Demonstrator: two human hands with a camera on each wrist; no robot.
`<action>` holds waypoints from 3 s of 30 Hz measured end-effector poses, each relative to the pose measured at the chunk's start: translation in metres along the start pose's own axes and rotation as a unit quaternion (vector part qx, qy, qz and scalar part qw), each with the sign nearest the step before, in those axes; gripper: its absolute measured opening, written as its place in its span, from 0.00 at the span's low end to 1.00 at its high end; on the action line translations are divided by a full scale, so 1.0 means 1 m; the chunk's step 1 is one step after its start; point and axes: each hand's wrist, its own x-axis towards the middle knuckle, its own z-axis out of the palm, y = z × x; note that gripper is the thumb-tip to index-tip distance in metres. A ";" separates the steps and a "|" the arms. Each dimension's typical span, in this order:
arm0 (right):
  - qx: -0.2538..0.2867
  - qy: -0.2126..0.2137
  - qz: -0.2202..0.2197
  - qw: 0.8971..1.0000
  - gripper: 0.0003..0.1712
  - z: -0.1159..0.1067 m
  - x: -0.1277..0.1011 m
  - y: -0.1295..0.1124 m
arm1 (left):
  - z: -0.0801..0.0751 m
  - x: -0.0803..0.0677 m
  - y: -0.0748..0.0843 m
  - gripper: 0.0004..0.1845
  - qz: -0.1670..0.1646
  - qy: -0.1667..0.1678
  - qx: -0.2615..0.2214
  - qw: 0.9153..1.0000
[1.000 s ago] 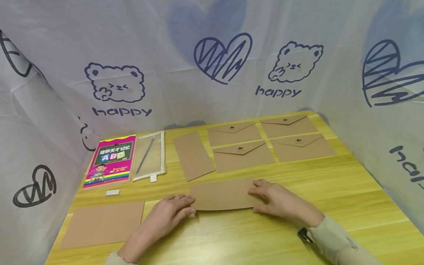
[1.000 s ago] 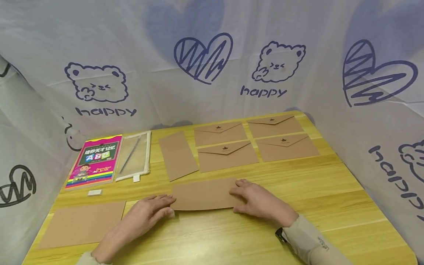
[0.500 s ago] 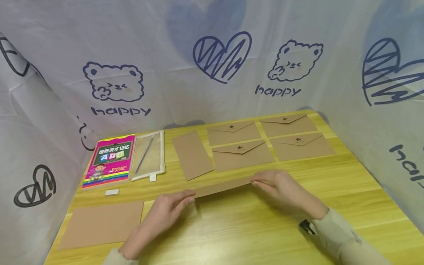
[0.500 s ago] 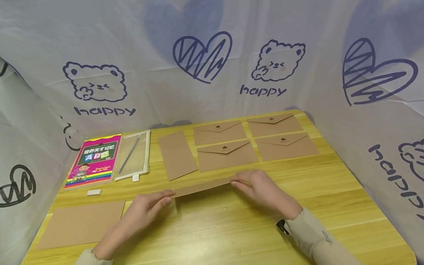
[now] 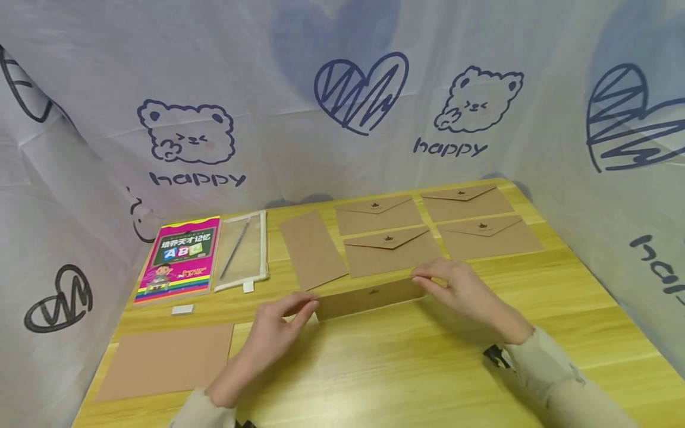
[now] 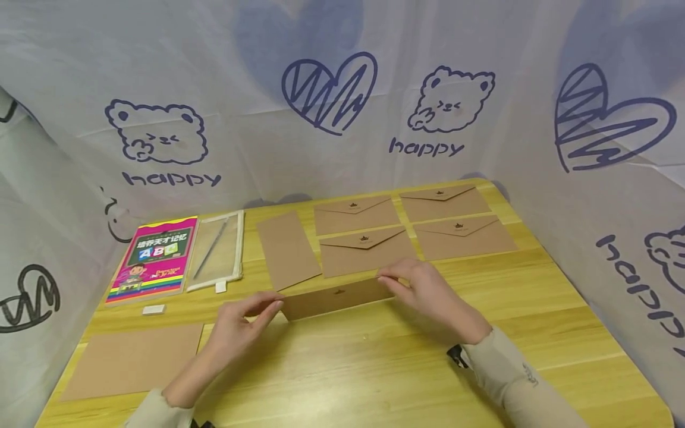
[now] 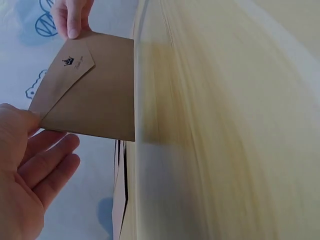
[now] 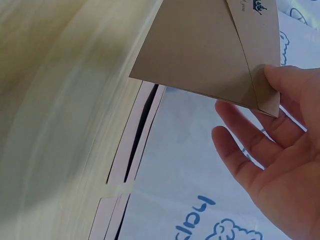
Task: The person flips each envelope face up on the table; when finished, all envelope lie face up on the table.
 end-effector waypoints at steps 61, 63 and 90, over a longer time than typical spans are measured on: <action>-0.043 0.026 0.403 0.914 0.31 -0.100 -0.094 0.103 | 0.172 0.090 0.067 0.34 -0.243 -0.159 -0.253 0.923; -0.044 0.022 0.409 0.911 0.31 -0.104 -0.097 0.106 | 0.179 0.092 0.069 0.35 -0.242 -0.162 -0.248 0.924; -0.071 -0.021 0.481 0.874 0.36 -0.136 -0.119 0.146 | 0.239 0.132 0.078 0.36 -0.292 -0.254 -0.172 0.906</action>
